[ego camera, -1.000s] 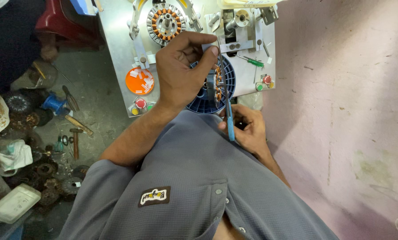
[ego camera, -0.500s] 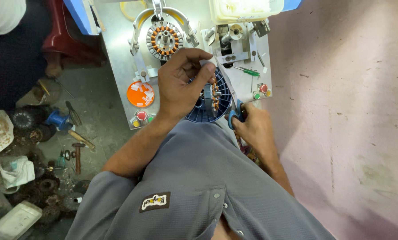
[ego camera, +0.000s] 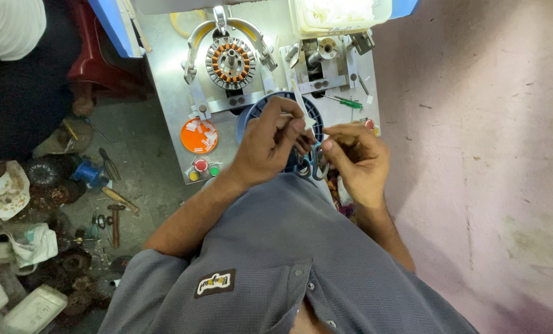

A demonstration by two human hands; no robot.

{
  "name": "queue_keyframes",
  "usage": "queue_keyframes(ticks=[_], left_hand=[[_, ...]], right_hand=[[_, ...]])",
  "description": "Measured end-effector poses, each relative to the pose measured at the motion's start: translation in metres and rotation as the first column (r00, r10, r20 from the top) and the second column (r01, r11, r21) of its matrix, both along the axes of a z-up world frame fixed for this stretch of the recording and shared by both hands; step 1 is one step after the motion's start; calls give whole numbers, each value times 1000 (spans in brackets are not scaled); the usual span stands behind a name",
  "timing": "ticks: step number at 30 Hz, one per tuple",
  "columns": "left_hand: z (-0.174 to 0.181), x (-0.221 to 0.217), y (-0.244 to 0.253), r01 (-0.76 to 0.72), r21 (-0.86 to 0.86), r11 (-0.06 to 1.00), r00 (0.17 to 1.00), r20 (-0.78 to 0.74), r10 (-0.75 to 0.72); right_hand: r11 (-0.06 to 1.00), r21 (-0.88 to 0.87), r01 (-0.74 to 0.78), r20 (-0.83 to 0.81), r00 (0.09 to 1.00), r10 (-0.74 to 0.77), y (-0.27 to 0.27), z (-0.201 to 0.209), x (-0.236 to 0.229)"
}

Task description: The person assembles a motor stator by inserting white insulating strips into the slots of a blue stator core. They use a green screwdriver to press the strips into place and scissors to trim excess material. The person retrieves strips from labeled plastic containers and places them into the stator slots.

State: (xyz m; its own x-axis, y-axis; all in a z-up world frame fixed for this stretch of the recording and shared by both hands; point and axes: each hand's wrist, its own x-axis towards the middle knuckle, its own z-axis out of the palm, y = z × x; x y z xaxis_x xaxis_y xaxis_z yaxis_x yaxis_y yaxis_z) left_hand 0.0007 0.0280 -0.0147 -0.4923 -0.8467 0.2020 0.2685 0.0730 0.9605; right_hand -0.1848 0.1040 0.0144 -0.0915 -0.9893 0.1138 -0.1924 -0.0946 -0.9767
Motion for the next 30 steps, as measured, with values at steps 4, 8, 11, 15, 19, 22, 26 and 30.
queue_keyframes(ticks=[4, 8, 11, 15, 19, 22, 26, 30], left_hand=[[1, -1, 6, 13, -199, 980, 992, 128, 12], [3, 2, 4, -32, -306, 952, 993, 95, 64], [7, 5, 1, -113, -405, 907, 987, 62, 151], [14, 9, 2, -186, -395, 900, 974, 49, 222], [16, 11, 5, -192, -427, 884, 975, 23, 223], [14, 10, 5, -222, -495, 840, 968, -11, 249], [13, 11, 8, -298, -575, 762, 938, -28, 346], [9, 17, 6, -290, -677, 677, 922, -8, 386]], right_hand=[[1000, 19, 21, 86, 996, -23, 1, -2, -1], [998, 1, -57, 83, 995, 57, 0, -2, 2], [997, -75, -30, 15, 999, 32, -1, -2, 4], [992, -116, -50, -88, 995, 40, -3, -1, 5], [955, -275, -108, -232, 972, 43, -10, -2, 4], [943, -303, -139, -310, 950, 41, -15, 0, 8], [962, -237, -134, -415, 909, 24, -14, 10, 18], [965, -219, -142, -467, 884, 24, -17, 19, 23]])
